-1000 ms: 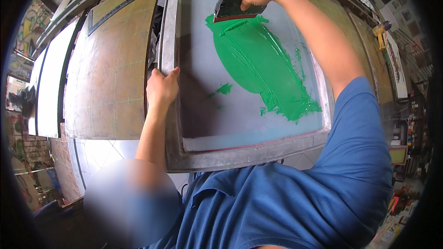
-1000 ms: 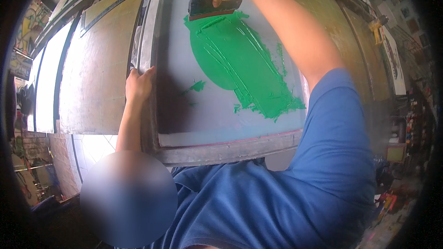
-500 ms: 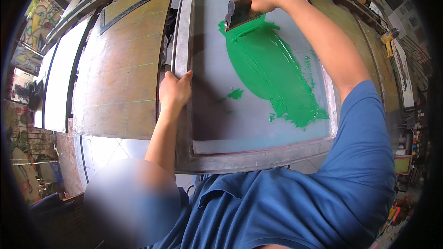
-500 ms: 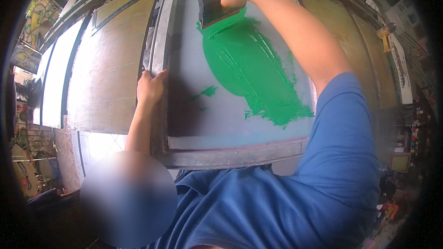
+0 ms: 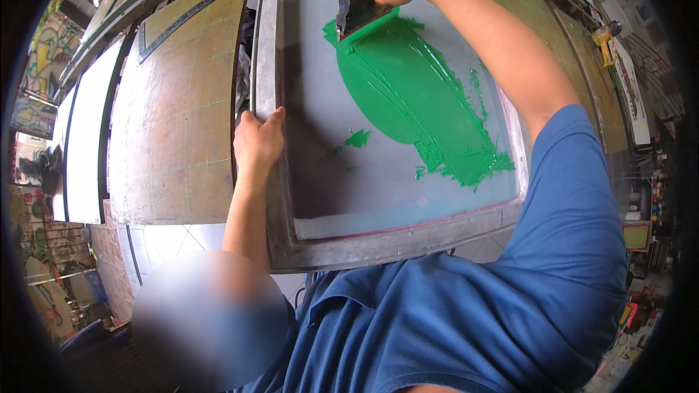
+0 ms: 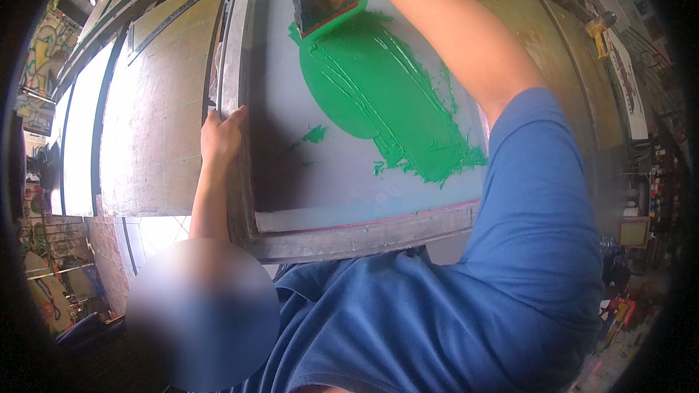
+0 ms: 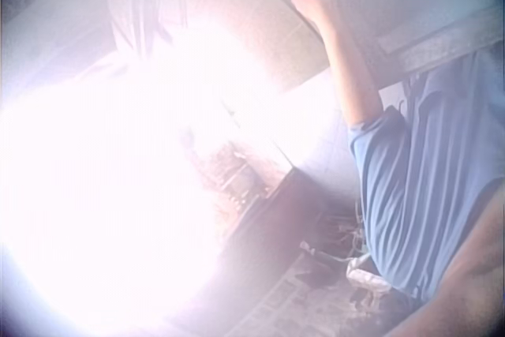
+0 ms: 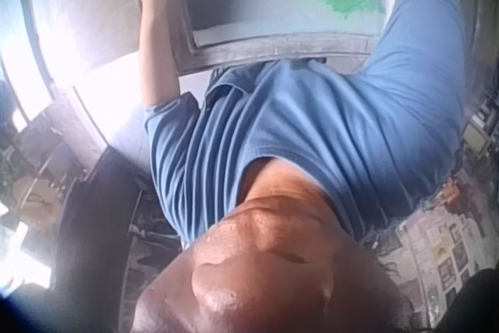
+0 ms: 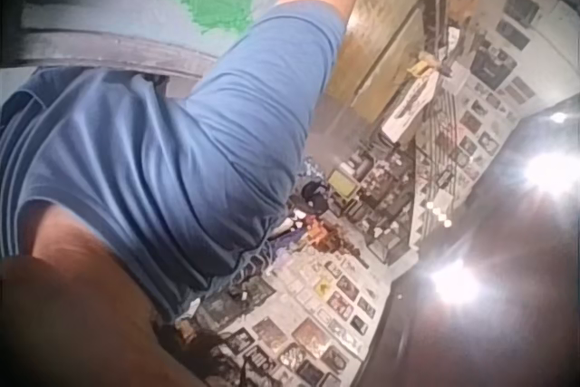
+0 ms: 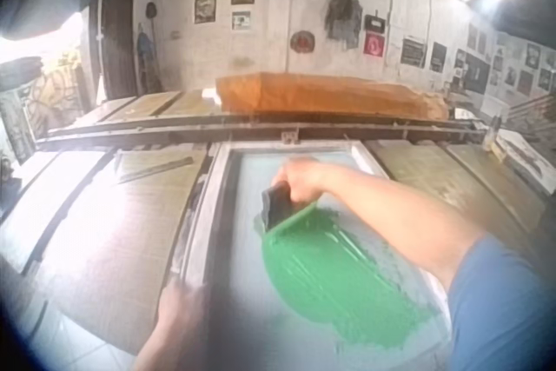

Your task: The person prepares a screen printing frame with green ink, spreads the ink evenly using a squeegee, and then prints the ink onto a red fabric. The person handles the screen printing frame, ink, squeegee, and fabric.

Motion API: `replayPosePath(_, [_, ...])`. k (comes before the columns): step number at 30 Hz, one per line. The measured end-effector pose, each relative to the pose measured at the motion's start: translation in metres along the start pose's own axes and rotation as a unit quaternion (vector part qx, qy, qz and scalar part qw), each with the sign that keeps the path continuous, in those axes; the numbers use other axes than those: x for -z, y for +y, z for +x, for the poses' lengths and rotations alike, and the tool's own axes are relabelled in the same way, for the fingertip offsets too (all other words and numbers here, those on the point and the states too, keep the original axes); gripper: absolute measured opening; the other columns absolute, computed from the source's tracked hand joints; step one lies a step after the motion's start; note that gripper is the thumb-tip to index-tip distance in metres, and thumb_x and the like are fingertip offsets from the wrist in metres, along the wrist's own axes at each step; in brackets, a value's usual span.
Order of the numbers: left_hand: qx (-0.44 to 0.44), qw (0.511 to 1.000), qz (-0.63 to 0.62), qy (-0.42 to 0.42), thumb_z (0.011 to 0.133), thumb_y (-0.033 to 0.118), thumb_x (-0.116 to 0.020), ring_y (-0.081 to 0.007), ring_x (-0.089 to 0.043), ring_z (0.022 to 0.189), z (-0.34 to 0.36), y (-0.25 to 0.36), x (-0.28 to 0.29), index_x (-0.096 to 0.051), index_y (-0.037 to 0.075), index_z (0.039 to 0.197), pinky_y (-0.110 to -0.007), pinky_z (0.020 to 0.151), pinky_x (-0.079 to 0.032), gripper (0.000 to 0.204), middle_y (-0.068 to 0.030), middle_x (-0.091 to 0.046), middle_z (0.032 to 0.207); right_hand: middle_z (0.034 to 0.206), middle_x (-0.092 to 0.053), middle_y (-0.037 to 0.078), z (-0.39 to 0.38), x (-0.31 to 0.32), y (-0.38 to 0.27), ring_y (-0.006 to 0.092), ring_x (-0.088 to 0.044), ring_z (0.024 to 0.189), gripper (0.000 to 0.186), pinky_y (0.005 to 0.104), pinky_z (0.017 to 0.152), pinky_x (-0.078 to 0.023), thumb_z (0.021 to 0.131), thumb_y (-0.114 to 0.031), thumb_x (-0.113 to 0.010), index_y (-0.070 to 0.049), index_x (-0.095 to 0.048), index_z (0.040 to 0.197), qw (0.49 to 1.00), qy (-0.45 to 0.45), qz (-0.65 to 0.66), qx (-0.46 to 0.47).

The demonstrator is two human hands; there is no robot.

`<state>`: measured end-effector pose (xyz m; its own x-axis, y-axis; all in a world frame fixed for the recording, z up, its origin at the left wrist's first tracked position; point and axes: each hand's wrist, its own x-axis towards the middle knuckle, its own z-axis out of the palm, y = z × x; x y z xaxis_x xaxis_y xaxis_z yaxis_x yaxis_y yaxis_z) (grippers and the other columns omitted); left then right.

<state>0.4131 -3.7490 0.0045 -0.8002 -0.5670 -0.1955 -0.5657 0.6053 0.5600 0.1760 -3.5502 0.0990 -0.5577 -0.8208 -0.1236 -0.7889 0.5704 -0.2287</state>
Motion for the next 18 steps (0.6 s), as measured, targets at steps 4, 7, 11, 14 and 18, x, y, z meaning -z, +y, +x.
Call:
replayPosePath(4, [0.002, 1.000, -0.002, -0.003, 0.077, 0.040, -0.059, -0.0404, -0.052, 0.100, -0.002, 0.002, 0.002, -0.053, -0.009, 0.101, -0.040, 0.085, -0.040, 0.054, -0.0292, -0.056, 0.100, 0.075, -0.065, 0.008, 0.001, 0.001, -0.002, 0.0210, -0.061, 0.069, 0.023, 0.0336, 0.061, -0.046, 0.058, -0.007, -0.063, -0.015, -0.066, 0.079, 1.000, 0.004, -0.029, -0.002])
replayPosePath(7, [0.001, 1.000, -0.002, -0.002, 0.077, 0.040, -0.059, -0.0403, -0.052, 0.101, -0.002, 0.002, 0.001, -0.052, -0.009, 0.101, -0.040, 0.086, -0.039, 0.054, -0.0295, -0.056, 0.101, 0.075, -0.065, 0.009, 0.002, 0.000, -0.002, 0.0232, -0.061, 0.069, 0.023, 0.0345, 0.061, -0.046, 0.058, -0.008, -0.062, -0.015, -0.066, 0.079, 0.998, 0.031, -0.048, 0.005])
replayPosePath(11, [0.007, 1.000, -0.004, -0.008, 0.077, 0.040, -0.059, -0.0399, -0.051, 0.102, -0.002, 0.004, 0.002, -0.052, -0.009, 0.101, -0.040, 0.086, -0.039, 0.055, -0.0296, -0.055, 0.102, 0.075, -0.064, 0.009, 0.008, 0.000, -0.001, 0.0247, -0.061, 0.069, 0.022, 0.0352, 0.061, -0.046, 0.059, -0.009, -0.060, -0.016, -0.066, 0.078, 0.998, 0.040, -0.041, 0.002])
replayPosePath(14, [0.007, 1.000, -0.001, -0.010, 0.076, 0.041, -0.059, -0.0397, -0.051, 0.103, -0.002, 0.004, 0.003, -0.052, -0.009, 0.101, -0.040, 0.086, -0.039, 0.056, -0.0294, -0.055, 0.103, 0.075, -0.064, 0.009, 0.008, 0.004, -0.012, 0.0248, -0.061, 0.070, 0.021, 0.0353, 0.061, -0.046, 0.058, -0.008, -0.059, -0.016, -0.066, 0.077, 0.997, 0.032, -0.066, -0.031])
replayPosePath(18, [0.008, 1.000, -0.005, -0.008, 0.076, 0.042, -0.059, -0.0398, -0.051, 0.103, -0.003, 0.005, 0.004, -0.052, -0.009, 0.101, -0.040, 0.086, -0.039, 0.057, -0.0294, -0.055, 0.103, 0.074, -0.064, 0.009, 0.017, -0.003, 0.001, 0.0252, -0.061, 0.069, 0.020, 0.0359, 0.061, -0.046, 0.059, -0.008, -0.059, -0.016, -0.065, 0.075, 0.996, 0.059, -0.064, -0.010])
